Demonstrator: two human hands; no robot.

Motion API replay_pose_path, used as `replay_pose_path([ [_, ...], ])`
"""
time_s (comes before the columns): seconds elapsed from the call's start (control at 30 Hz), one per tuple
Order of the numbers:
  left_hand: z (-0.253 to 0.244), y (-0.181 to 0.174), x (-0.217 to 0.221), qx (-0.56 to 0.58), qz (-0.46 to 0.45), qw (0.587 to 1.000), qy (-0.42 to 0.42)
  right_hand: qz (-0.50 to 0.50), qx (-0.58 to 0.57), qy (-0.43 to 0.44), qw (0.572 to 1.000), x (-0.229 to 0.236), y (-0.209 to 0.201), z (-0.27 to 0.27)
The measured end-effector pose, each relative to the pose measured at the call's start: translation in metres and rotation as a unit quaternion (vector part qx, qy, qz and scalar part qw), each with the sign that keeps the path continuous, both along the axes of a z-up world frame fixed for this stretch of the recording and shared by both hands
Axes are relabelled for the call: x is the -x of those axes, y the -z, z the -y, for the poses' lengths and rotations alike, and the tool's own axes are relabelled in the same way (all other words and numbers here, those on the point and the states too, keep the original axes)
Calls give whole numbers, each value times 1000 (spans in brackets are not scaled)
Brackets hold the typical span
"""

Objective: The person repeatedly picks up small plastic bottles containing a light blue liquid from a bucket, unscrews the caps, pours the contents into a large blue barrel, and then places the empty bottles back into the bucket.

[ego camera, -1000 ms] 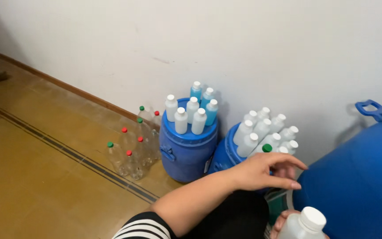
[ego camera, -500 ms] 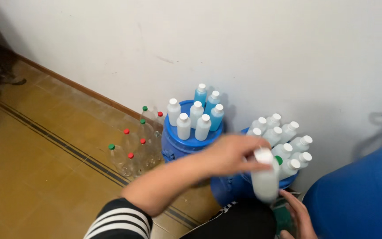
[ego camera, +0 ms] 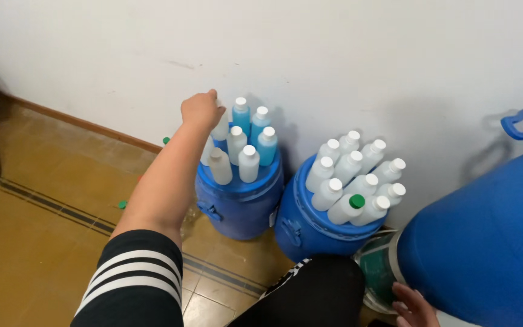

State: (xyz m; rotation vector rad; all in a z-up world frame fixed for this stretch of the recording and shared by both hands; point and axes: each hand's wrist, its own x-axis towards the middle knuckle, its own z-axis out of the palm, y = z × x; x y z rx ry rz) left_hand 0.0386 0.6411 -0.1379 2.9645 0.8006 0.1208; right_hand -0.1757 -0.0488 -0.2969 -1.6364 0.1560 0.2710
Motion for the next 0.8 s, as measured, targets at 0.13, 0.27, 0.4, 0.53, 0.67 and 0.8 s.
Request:
replay_pose_path([
  [0.13, 10, 3, -2, 2, -52, 999, -15, 28, -10, -23, 999, -9, 27, 23],
  [0.27, 13, 4, -5, 25, -120, 991, -46, -12, -1, -14, 1000, -4, -8, 0],
  [0.4, 16, -6, -4, 22, -154, 986, -62, -44, 21, 10, 999, 2, -29, -13],
  [0.53, 9, -6, -6, 18, -156, 985, -71, 4, -24, -29, 999, -11, 38, 31],
  [0.67, -6, 13, -23, -44, -67, 996, -43, 1, -9, -5, 1000, -6, 35, 30],
  [0.8, -8, 34, -55, -111, 64, 991, 43, 2, -13, -2, 1000, -13, 47, 43],
])
